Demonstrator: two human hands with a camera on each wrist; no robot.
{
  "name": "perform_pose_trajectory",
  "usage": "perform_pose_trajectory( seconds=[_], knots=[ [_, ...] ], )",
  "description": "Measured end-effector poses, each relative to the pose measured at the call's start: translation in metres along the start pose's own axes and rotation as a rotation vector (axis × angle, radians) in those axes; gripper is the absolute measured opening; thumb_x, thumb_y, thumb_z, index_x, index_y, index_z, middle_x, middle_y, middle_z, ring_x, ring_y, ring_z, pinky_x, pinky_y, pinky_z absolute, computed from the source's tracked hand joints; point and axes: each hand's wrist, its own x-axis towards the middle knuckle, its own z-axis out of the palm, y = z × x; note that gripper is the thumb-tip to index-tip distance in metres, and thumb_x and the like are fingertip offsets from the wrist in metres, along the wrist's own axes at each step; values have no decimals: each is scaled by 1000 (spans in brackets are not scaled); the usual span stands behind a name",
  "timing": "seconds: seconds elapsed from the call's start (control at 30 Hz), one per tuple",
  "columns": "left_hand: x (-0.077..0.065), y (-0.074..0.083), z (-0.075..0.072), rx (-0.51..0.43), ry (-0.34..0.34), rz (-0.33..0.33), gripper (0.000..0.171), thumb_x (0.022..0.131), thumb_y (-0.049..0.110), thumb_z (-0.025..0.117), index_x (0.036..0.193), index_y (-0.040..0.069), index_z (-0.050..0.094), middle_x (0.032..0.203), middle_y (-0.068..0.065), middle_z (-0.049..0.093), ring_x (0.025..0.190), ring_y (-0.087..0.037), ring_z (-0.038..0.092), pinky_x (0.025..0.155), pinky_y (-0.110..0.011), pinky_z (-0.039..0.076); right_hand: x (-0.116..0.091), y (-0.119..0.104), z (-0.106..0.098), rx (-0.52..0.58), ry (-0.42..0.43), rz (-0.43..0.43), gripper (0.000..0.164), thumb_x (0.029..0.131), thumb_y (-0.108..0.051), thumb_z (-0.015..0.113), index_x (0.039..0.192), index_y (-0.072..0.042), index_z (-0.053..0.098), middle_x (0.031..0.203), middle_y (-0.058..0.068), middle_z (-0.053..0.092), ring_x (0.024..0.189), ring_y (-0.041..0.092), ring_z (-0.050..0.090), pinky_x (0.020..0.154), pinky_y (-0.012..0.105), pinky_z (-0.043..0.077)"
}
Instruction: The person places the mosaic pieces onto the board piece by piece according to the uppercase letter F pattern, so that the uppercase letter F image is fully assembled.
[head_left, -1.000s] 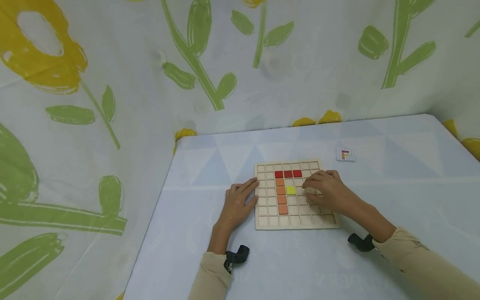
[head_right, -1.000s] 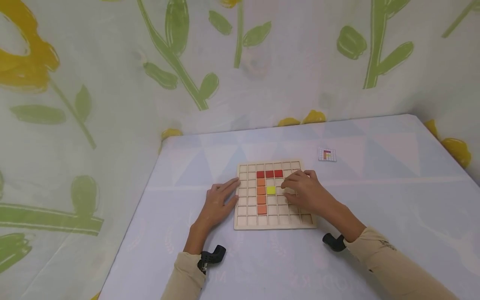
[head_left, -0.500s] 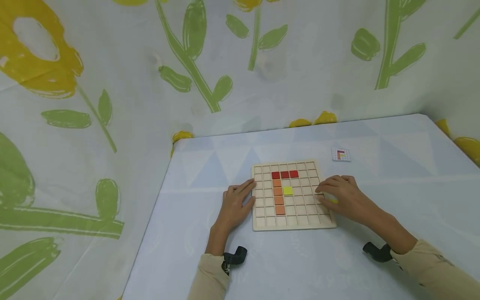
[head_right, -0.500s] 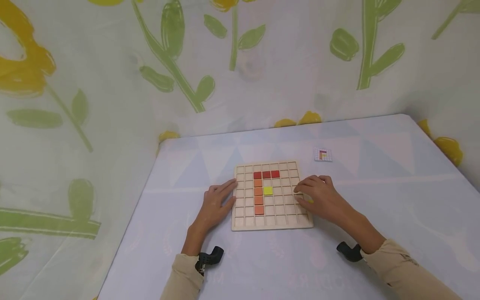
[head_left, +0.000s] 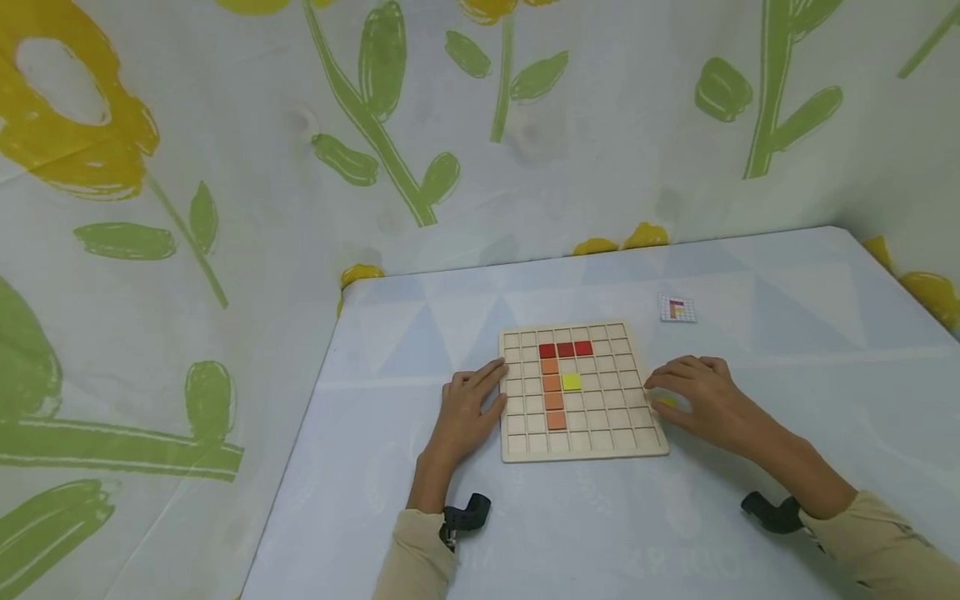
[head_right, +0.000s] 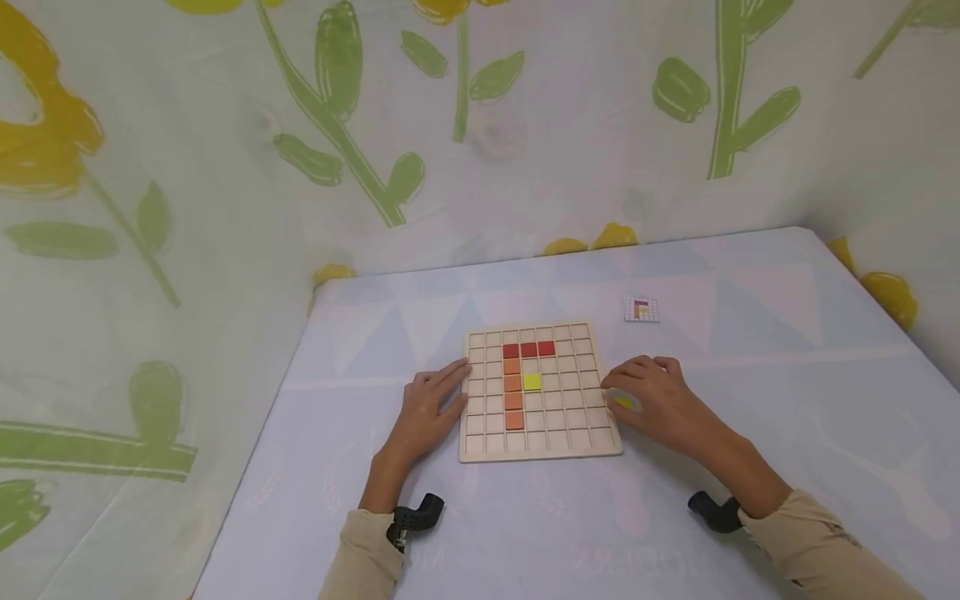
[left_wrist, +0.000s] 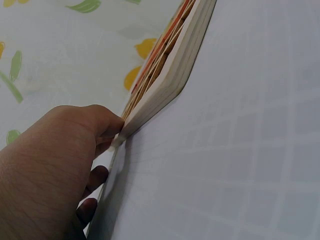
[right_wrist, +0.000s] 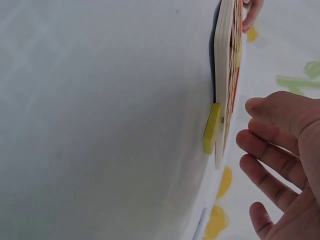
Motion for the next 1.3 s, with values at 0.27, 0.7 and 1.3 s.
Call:
perform_pose_trajectory(
  seconds=[0.27, 0.7, 1.3],
  knots=[
    [1, 0, 0, -7, -12, -20, 48, 102, 33, 53, 149, 22, 51, 155, 12, 42, 120, -18, 47, 96, -43, 35, -10, 2, -5, -3, -73, 51, 27, 76, -8, 85, 100, -12, 75, 104, 5, 70, 103, 30, 60, 89, 57, 33],
    [0, -2, 0, -10, 5, -3, 47, 102, 31, 54, 148, 22, 52, 154, 11, 44, 119, -19, 48, 97, -44, 35, -17, 8, -5, -40, -90, 38, 31, 74, -4, 85, 101, -14, 76, 104, 3, 70, 103, 30, 61, 87, 59, 34],
    [0, 0, 0, -6, -7, -10, 48, 102, 34, 53, 149, 22, 51, 155, 11, 42, 119, -18, 47, 97, -44, 34, 0, 9, -10, -17, -69, 67, 27, 76, -3, 83, 100, -13, 75, 105, 7, 70, 105, 33, 59, 89, 59, 32]
  ],
)
